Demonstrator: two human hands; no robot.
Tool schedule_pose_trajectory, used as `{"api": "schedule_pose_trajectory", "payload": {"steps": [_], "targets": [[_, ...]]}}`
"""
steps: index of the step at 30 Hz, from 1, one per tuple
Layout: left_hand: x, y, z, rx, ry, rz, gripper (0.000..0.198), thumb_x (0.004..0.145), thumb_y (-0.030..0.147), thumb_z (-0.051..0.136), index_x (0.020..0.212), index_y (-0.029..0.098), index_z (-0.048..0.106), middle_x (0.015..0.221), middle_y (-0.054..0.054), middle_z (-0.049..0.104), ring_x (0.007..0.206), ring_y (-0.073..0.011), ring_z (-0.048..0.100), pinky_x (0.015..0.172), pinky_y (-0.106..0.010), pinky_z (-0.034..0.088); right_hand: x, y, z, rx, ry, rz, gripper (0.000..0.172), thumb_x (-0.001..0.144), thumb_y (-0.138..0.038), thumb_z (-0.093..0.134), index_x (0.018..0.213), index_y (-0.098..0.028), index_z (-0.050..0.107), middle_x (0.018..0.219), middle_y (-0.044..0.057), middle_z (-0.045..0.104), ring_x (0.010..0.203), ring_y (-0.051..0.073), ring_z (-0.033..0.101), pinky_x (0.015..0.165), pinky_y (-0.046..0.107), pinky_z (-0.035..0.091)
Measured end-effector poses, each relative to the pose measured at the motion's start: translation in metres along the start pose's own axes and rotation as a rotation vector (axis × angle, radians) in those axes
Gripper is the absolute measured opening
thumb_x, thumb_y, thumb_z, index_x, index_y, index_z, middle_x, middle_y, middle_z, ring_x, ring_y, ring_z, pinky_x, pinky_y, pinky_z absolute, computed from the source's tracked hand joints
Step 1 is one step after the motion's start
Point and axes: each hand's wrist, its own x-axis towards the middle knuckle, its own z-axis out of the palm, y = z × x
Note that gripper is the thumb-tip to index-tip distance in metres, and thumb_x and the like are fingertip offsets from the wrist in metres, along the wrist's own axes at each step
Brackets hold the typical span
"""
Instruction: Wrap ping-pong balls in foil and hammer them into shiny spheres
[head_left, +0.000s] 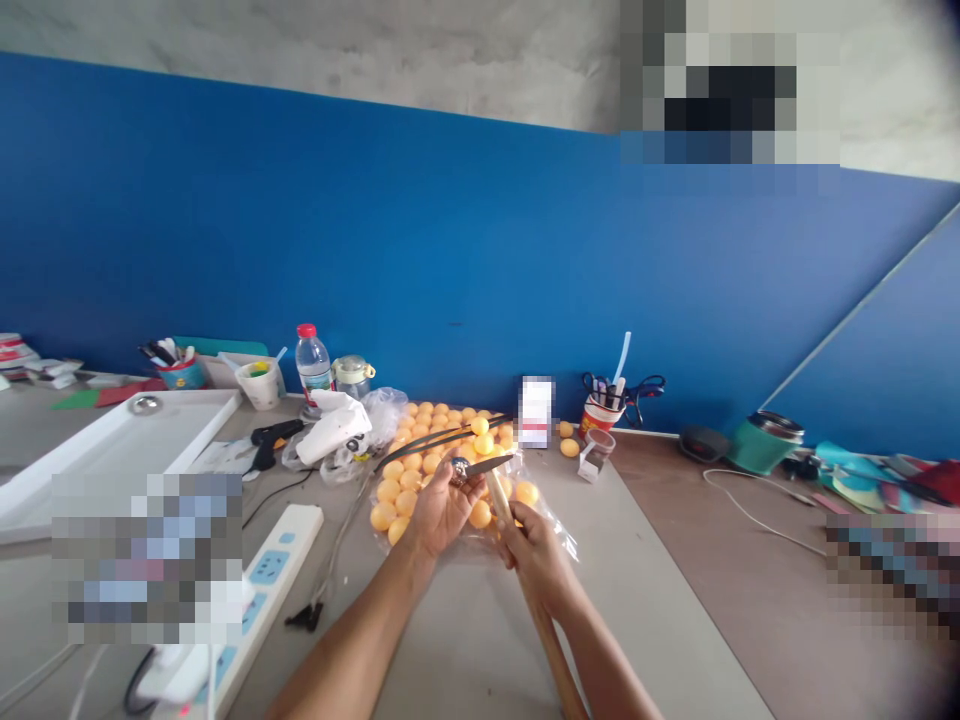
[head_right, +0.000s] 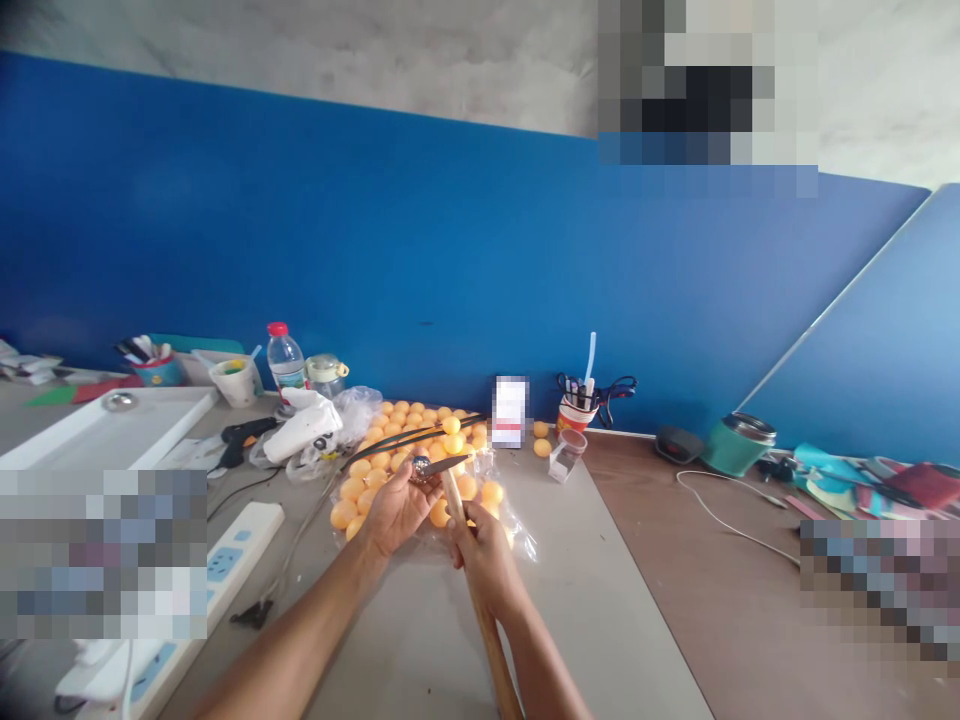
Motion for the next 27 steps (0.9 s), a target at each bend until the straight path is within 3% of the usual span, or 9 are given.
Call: {"api": "schedule_pose_trajectory", "payload": {"steps": [3, 7, 13, 17, 22, 27], "targets": [[-0.002, 0.001, 0.005, -0.048, -0.005, -0.037, 0.019, 0.092, 0.025, 0.052, 0.105, 0.018, 0.064, 0.083, -0.006, 0.069, 0.083, -0.0184, 0.067, 0.09, -0.038, 0.05, 0.002, 0.002, 0.004, -0.107, 0.046, 0.002, 0.023, 0.082, -0.041, 0.051, 0.071, -0.022, 0.047, 0.049, -0.005, 0.046, 0.045, 0.012, 0.042, 0.047, 0.024, 0.033], [-0.005, 0.002, 0.007, -0.061, -0.098, -0.061, 0.021, 0.092, 0.031, 0.051, 0.1, 0.02, 0.067, 0.09, -0.006, 0.069, 0.094, -0.0212, 0.066, 0.096, -0.041, 0.047, 0.006, 0.009, 0.006, -0.239, 0.151, -0.026, 0.021, 0.079, -0.037, 0.052, 0.066, -0.022, 0.046, 0.058, -0.001, 0.05, 0.048, 0.013, 0.046, 0.048, 0.025, 0.035], [-0.004, 0.001, 0.002, -0.045, -0.129, -0.091, 0.029, 0.093, 0.039, 0.046, 0.098, 0.021, 0.067, 0.094, -0.007, 0.071, 0.097, -0.0235, 0.065, 0.098, -0.045, 0.044, 0.006, 0.01, 0.001, -0.254, 0.2, 0.004, 0.018, 0.079, -0.037, 0.05, 0.069, -0.022, 0.05, 0.055, -0.001, 0.05, 0.046, 0.013, 0.045, 0.044, 0.025, 0.032], [-0.004, 0.003, 0.001, -0.055, -0.128, -0.067, 0.031, 0.094, 0.039, 0.045, 0.106, 0.02, 0.066, 0.093, -0.008, 0.071, 0.101, -0.0236, 0.064, 0.1, -0.045, 0.042, 0.005, 0.01, 0.001, -0.281, 0.16, -0.007, 0.019, 0.077, -0.036, 0.052, 0.066, -0.021, 0.049, 0.056, -0.002, 0.05, 0.048, 0.013, 0.047, 0.047, 0.024, 0.035], [-0.004, 0.006, 0.002, -0.067, -0.073, -0.084, 0.035, 0.095, 0.041, 0.042, 0.101, 0.017, 0.066, 0.091, -0.008, 0.071, 0.101, -0.025, 0.064, 0.1, -0.045, 0.041, 0.005, 0.004, 0.0, -0.173, 0.146, 0.038, 0.02, 0.079, -0.041, 0.051, 0.076, -0.021, 0.052, 0.05, -0.005, 0.046, 0.044, 0.012, 0.044, 0.045, 0.023, 0.032], [-0.006, 0.005, 0.004, -0.062, -0.12, -0.077, 0.037, 0.096, 0.041, 0.039, 0.11, 0.017, 0.064, 0.087, -0.009, 0.07, 0.096, -0.0251, 0.065, 0.1, -0.049, 0.04, 0.006, 0.002, -0.003, -0.154, 0.109, 0.061, 0.022, 0.076, -0.041, 0.054, 0.07, -0.021, 0.048, 0.047, -0.006, 0.045, 0.043, 0.011, 0.041, 0.045, 0.023, 0.031]]}}
